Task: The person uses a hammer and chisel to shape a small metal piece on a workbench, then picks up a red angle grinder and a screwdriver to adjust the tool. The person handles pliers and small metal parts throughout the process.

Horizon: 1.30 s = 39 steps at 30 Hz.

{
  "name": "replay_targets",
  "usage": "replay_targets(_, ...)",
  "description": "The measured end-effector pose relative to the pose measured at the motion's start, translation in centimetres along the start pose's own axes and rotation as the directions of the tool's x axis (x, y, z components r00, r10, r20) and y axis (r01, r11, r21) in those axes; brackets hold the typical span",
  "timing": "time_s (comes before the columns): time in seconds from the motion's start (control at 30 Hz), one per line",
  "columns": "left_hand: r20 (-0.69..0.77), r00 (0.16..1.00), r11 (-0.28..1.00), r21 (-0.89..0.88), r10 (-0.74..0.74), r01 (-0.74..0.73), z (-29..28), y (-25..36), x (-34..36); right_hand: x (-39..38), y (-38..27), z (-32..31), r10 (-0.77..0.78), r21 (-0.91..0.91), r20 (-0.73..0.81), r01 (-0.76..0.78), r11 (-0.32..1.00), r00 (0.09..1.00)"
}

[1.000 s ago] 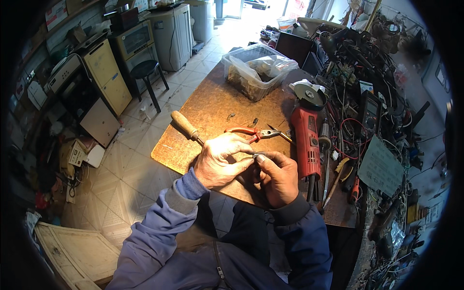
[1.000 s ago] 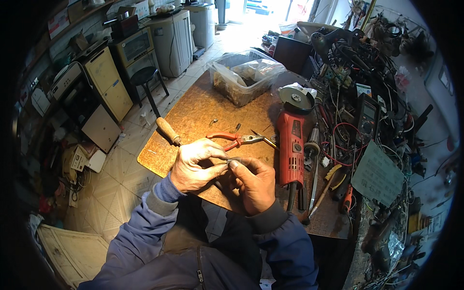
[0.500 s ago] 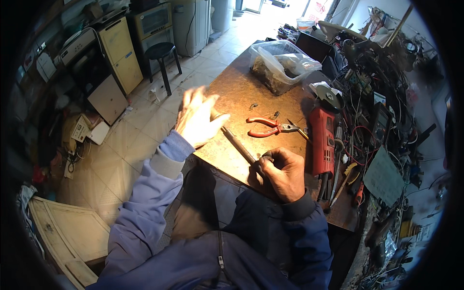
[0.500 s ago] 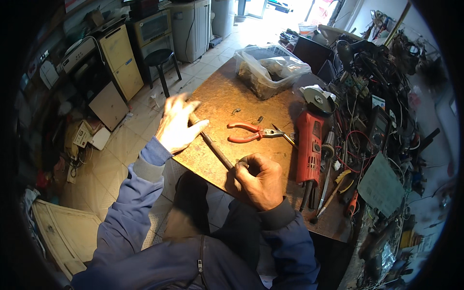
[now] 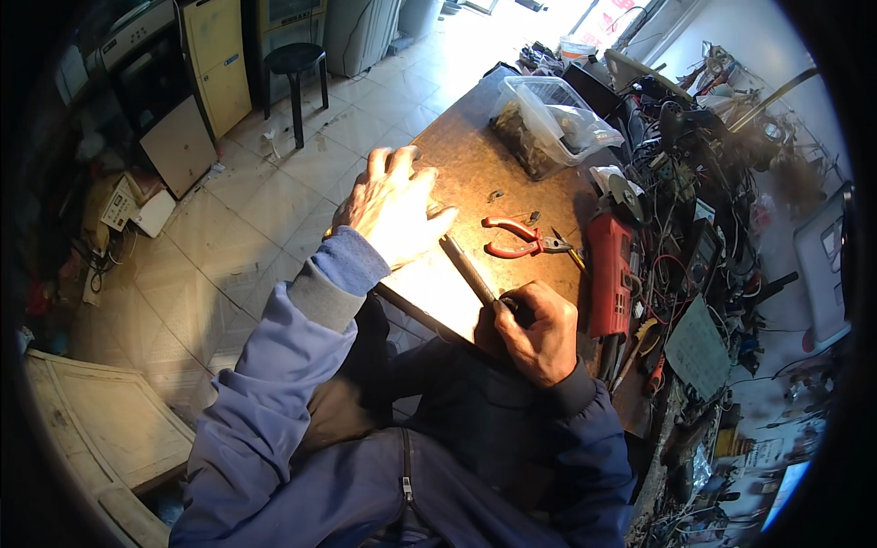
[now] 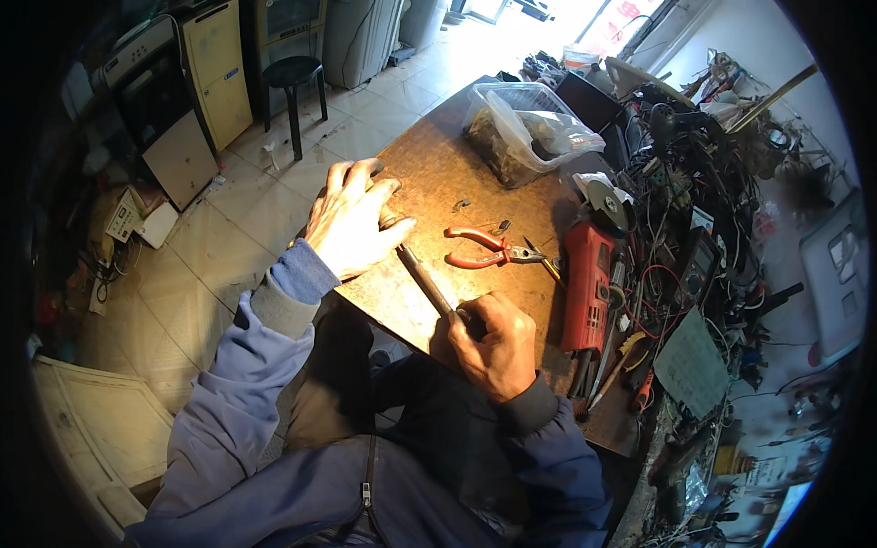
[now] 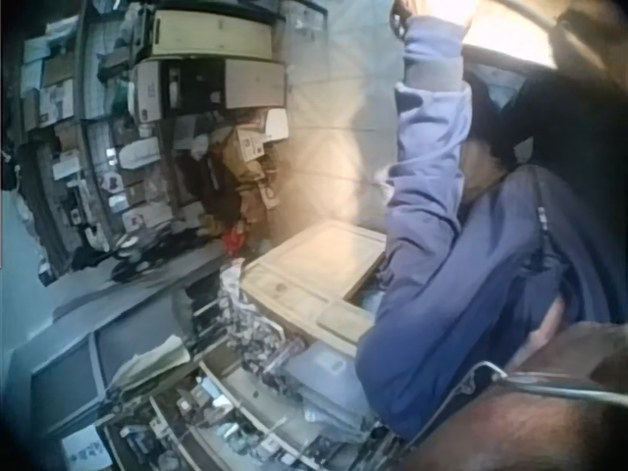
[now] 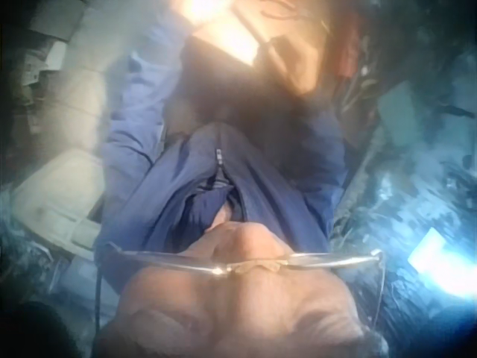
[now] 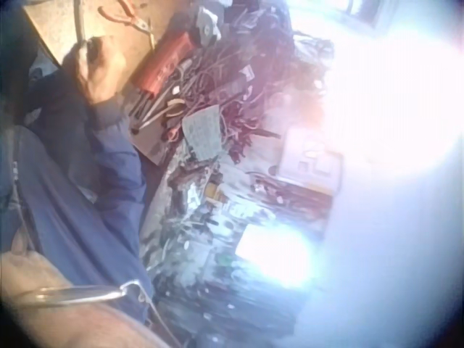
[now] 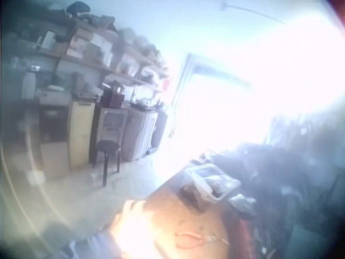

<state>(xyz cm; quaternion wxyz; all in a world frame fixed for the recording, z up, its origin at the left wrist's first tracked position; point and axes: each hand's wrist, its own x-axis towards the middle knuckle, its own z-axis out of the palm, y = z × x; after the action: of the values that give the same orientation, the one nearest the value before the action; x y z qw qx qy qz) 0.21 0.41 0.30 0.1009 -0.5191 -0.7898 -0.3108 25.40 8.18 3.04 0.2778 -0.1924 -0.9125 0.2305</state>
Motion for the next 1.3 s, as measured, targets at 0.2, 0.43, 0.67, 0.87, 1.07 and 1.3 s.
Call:
replay_targets(0.2, 0.022, 0.999, 0.999, -0.003, -0.031, 0.031, -0.3, 0.3, -0.1, 0.5, -1.0, 0.4, -0.035, -0.011, 0.009, 0.035, 0.999, 0.999)
replay_targets(0.43, 0.047, 0.998, 0.999, -0.006, -0.048, 0.048, -0.3, 0.3, 0.0, 0.5, -1.5, 0.1, -0.016, -0.067, 0.011, 0.017, 0.998, 1.0)
replay_targets(0.67, 0.049, 0.999, 0.999, -0.038, -0.005, 0.006, 0.0, 0.1, 0.2, 1.1, -1.4, 0.1, -0.026, -0.041, 0.019, 0.027, 0.999, 0.999)
replay_targets(0.87, 0.068, 0.997, 0.999, -0.047, -0.022, 0.025, -0.1, 0.1, 0.0, 0.3, -1.4, -0.2, -0.027, -0.052, 0.035, 0.028, 0.998, 0.999)
replay_targets(1.07, 0.061, 0.998, 1.0, 0.003, -0.021, 0.021, -0.1, 0.2, 0.0, 1.8, -1.3, 0.5, -0.045, -0.027, 0.04, 0.046, 0.999, 0.998)
replay_targets(1.3, 0.083, 0.996, 0.999, -0.022, -0.044, 0.046, -0.6, 0.6, 0.1, -0.4, -1.5, -0.8, 0.014, -0.034, 0.053, -0.012, 0.999, 0.999)
